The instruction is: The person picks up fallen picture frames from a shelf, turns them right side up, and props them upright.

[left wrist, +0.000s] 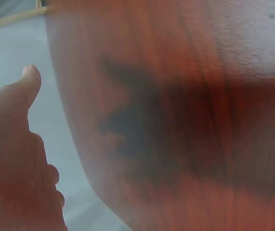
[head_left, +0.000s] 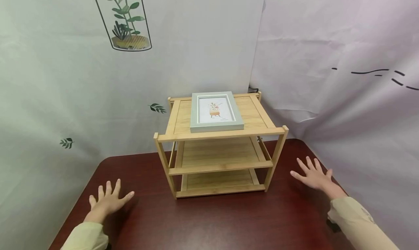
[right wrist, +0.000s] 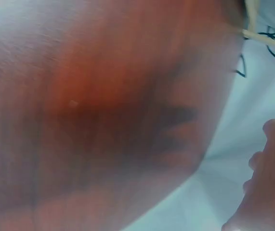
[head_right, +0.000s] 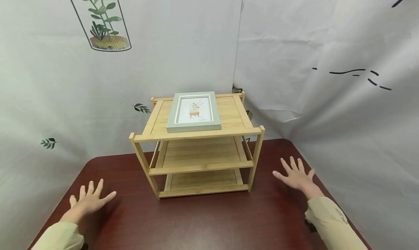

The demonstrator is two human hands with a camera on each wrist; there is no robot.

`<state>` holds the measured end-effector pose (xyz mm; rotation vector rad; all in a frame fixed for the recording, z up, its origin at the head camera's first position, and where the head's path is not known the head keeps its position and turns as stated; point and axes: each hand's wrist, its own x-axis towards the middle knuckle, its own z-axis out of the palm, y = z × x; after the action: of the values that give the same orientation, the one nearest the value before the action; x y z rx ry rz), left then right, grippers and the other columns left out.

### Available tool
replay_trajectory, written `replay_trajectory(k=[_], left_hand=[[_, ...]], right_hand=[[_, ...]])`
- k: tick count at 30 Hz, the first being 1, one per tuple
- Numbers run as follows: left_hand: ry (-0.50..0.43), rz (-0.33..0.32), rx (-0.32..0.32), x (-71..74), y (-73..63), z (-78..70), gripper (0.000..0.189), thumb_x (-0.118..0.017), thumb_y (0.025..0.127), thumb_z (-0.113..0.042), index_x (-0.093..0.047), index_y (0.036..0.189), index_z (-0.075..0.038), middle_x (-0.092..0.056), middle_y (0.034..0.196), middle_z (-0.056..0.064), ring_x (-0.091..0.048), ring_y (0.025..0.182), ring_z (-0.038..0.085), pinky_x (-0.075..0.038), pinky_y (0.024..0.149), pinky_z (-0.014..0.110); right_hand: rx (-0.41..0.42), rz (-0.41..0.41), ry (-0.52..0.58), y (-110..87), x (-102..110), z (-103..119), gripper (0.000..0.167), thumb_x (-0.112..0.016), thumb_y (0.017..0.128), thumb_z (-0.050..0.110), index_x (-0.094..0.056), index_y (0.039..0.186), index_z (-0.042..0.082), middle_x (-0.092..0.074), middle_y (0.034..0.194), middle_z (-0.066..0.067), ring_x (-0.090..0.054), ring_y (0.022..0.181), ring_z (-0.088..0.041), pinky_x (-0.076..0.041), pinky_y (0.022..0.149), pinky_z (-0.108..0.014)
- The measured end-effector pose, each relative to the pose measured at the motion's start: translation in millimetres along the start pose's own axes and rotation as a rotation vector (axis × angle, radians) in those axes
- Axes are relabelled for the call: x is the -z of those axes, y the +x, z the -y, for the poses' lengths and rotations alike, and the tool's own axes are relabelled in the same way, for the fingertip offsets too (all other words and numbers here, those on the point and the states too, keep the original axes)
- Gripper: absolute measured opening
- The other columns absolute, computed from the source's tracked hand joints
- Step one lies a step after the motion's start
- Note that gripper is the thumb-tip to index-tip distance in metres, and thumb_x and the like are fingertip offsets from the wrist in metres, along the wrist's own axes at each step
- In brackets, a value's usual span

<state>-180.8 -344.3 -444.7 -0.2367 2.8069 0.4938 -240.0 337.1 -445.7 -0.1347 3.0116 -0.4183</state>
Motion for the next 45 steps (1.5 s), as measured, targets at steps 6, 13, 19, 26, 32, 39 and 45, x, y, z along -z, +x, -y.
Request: replay_trajectory(k=[6,13,19,26,32,39,45], left_hand=[[0.009,-0.120,-0.073,16.9,-1.2,-13.0,0.101,-0.037,0.079,-0.067,0.005,0.139,0.003,0.007,0.135,0.041,0.013,0.120,0.058,0.011,0.085,0.073],[-0.019,-0.371,-0.192,43.8,-1.1,-37.6,0.093,-0.039,0.083,-0.061,0.001,0.141,0.000,-0.007,0.137,0.039,0.002,0.125,0.055,0.001,0.087,0.073],[-0.135,-0.554,-0.258,77.4,-7.6,-69.2,0.080,-0.043,0.088,-0.047,-0.004,0.142,-0.003,-0.023,0.137,0.032,-0.022,0.121,0.052,-0.010,0.088,0.070],[-0.409,-0.653,-0.278,114.2,-21.6,-109.6,0.067,-0.044,0.089,-0.037,-0.012,0.142,-0.011,-0.036,0.137,0.020,-0.032,0.120,0.045,-0.025,0.092,0.060],[-0.518,-0.715,-0.325,136.8,-29.9,-151.4,0.058,-0.046,0.088,-0.035,-0.027,0.139,-0.015,-0.049,0.129,0.011,-0.045,0.117,0.030,-0.036,0.090,0.049],[-0.547,-0.694,-0.486,146.1,-31.8,-194.8,0.051,-0.050,0.088,-0.027,-0.036,0.134,-0.009,-0.056,0.118,0.015,-0.054,0.103,0.030,-0.043,0.083,0.043],[-0.523,-0.551,-0.520,150.7,-27.0,-229.6,0.050,-0.049,0.088,-0.030,-0.036,0.134,-0.012,-0.055,0.119,0.010,-0.053,0.105,0.027,-0.043,0.084,0.043]], right_hand=[[0.001,0.003,0.075,0.9,34,11,0.078,-0.030,0.086,0.061,0.003,0.143,0.019,0.008,0.144,-0.026,0.012,0.127,-0.050,0.010,0.078,-0.078],[0.074,-0.121,0.229,2.3,83,34,0.071,-0.030,0.091,0.049,0.000,0.143,0.012,0.007,0.143,-0.028,0.004,0.127,-0.052,0.001,0.082,-0.078],[0.157,-0.366,0.414,0.0,120,59,0.063,-0.045,0.090,0.035,-0.020,0.141,0.007,-0.020,0.141,-0.029,-0.024,0.122,-0.053,-0.025,0.090,-0.065],[0.196,-0.516,0.570,2.1,150,94,0.052,-0.055,0.086,0.028,-0.039,0.132,0.010,-0.045,0.131,-0.011,-0.051,0.111,-0.015,-0.038,0.070,-0.004],[0.308,-0.568,0.743,6.8,170,129,0.032,-0.059,0.084,0.018,-0.054,0.115,0.017,-0.054,0.102,0.023,-0.051,0.088,0.010,-0.040,0.071,-0.006],[0.414,-0.498,0.832,19.1,179,172,0.023,-0.058,0.083,0.011,-0.058,0.106,0.009,-0.058,0.086,0.025,-0.056,0.078,0.008,-0.046,0.065,-0.009],[0.370,-0.400,0.767,34.9,176,203,0.037,-0.057,0.084,0.015,-0.054,0.115,-0.004,-0.063,0.102,-0.006,-0.056,0.082,0.002,-0.046,0.071,-0.014]])
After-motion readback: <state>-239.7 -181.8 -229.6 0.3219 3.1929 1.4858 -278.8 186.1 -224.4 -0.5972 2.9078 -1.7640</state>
